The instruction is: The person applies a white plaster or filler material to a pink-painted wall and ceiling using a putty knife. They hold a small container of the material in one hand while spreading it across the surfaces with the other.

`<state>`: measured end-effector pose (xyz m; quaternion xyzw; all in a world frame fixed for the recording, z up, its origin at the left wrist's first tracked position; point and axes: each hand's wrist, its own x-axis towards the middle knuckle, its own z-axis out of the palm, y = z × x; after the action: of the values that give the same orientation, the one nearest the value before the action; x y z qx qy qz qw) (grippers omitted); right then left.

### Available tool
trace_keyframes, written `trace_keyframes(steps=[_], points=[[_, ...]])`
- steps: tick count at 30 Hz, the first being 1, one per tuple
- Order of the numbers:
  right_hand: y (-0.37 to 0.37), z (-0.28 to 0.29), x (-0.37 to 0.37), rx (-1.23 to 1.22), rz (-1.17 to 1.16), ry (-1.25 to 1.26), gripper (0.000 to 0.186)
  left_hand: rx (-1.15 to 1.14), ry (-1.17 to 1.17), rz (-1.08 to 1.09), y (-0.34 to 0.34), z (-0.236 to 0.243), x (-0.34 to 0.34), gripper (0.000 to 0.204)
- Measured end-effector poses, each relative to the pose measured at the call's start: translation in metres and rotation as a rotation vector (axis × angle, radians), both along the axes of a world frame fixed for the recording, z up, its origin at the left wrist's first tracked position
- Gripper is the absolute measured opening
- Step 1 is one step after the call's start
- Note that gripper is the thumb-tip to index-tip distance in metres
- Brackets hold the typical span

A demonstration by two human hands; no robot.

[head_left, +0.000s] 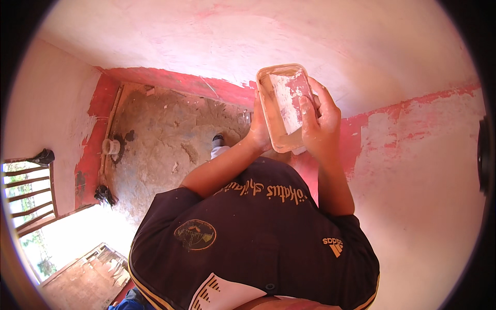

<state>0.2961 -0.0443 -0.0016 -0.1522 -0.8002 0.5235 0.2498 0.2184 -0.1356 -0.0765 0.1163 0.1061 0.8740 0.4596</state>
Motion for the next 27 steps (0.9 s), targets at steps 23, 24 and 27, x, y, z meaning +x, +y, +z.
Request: trace_keyframes(steps=[23,24,27], points=[[0.058,-0.019,0.029,-0.627,-0.094,0.026,0.039,-0.216,-0.011,-0.066,0.033,-0.028,0.031,0.089],[0.066,-0.017,0.03,-0.621,-0.102,0.033,0.039,-0.209,-0.006,-0.075,0.038,-0.028,0.032,0.089],[0.085,-0.01,0.033,-0.751,-0.144,0.114,0.038,-0.152,-0.058,-0.076,0.047,-0.025,0.031,0.077]])
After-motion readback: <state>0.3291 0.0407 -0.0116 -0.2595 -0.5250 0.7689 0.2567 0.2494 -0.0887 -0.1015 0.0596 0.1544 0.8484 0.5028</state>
